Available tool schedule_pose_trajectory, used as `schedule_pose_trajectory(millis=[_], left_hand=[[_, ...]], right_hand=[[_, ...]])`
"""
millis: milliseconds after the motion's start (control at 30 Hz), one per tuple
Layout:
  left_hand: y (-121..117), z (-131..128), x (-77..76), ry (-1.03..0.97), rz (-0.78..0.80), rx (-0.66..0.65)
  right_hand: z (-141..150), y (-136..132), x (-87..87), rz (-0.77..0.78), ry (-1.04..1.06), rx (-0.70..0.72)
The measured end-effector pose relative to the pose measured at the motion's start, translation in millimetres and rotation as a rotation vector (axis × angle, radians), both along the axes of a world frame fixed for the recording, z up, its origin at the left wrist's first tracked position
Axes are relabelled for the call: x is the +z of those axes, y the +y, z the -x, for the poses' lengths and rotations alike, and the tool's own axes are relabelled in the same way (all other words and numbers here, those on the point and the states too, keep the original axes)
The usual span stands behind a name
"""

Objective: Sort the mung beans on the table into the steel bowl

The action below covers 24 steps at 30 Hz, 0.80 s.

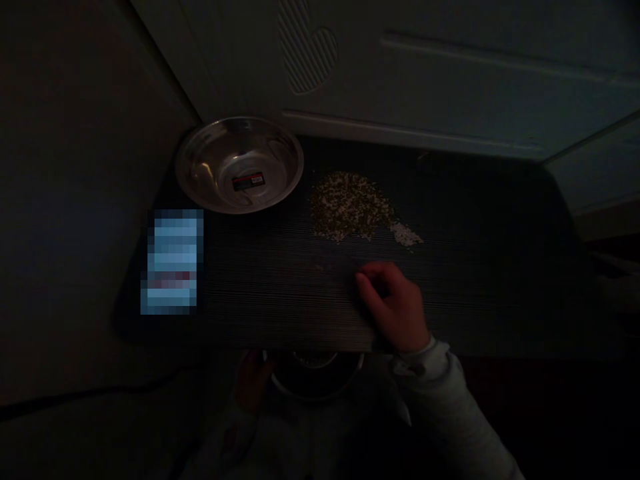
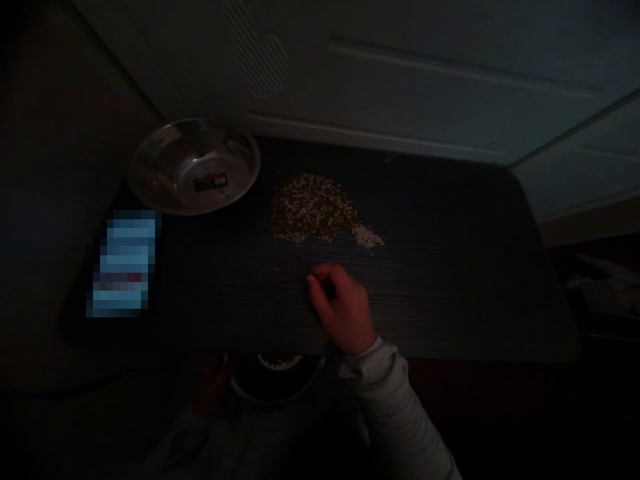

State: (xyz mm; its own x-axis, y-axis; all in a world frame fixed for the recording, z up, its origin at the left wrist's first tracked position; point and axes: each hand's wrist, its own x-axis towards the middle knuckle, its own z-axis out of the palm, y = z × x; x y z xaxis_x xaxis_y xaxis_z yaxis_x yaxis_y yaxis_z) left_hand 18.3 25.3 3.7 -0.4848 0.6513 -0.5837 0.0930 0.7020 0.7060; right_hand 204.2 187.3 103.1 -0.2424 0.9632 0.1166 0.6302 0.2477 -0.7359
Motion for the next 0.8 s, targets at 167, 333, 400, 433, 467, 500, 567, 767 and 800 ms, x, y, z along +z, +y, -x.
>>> schedule_pose_trajectory(millis=[167, 333, 400, 433, 467, 500, 567, 767, 800], left_hand=[[2.4, 0.1, 3.5, 0.003, 0.034, -0.016], [2.7, -0.1, 6.1, 0.021, 0.023, -0.017], [3.4, -0.6, 7.6, 0.002, 0.025, -0.019], [3.9, -0.8, 8.3, 0.000, 0.027, -0.019], [4.4, -1.0, 8.8, 0.004, 0.028, -0.018], [4.9, -1.2, 9.2, 0.013, 0.029, -0.017], [5.3, -1.2, 9.6, 0.024, 0.027, -0.011], [4.7, -0.2, 10.6, -0.024, 0.014, -0.022], [4.6, 0.0, 10.8, -0.019, 0.014, -0.022]], right_hand=[[0.7, 0.3, -0.5, -0.016, -0.052, 0.002], [0.7, 0.3, -1.2, -0.030, -0.090, -0.030], [0.4, 0.1, -1.2, -0.030, -0.093, -0.044], [0.3, 0.1, -1.1, -0.028, -0.093, -0.048], [0.2, 0.0, -0.9, -0.024, -0.092, -0.052], [0.0, 0.0, -0.6, -0.020, -0.092, -0.056], [-0.2, -0.1, 0.0, -0.011, -0.095, -0.068], [-0.1, 0.0, 1.4, -0.007, -0.089, -0.098], [-0.1, 0.1, 1.5, -0.009, -0.091, -0.097]])
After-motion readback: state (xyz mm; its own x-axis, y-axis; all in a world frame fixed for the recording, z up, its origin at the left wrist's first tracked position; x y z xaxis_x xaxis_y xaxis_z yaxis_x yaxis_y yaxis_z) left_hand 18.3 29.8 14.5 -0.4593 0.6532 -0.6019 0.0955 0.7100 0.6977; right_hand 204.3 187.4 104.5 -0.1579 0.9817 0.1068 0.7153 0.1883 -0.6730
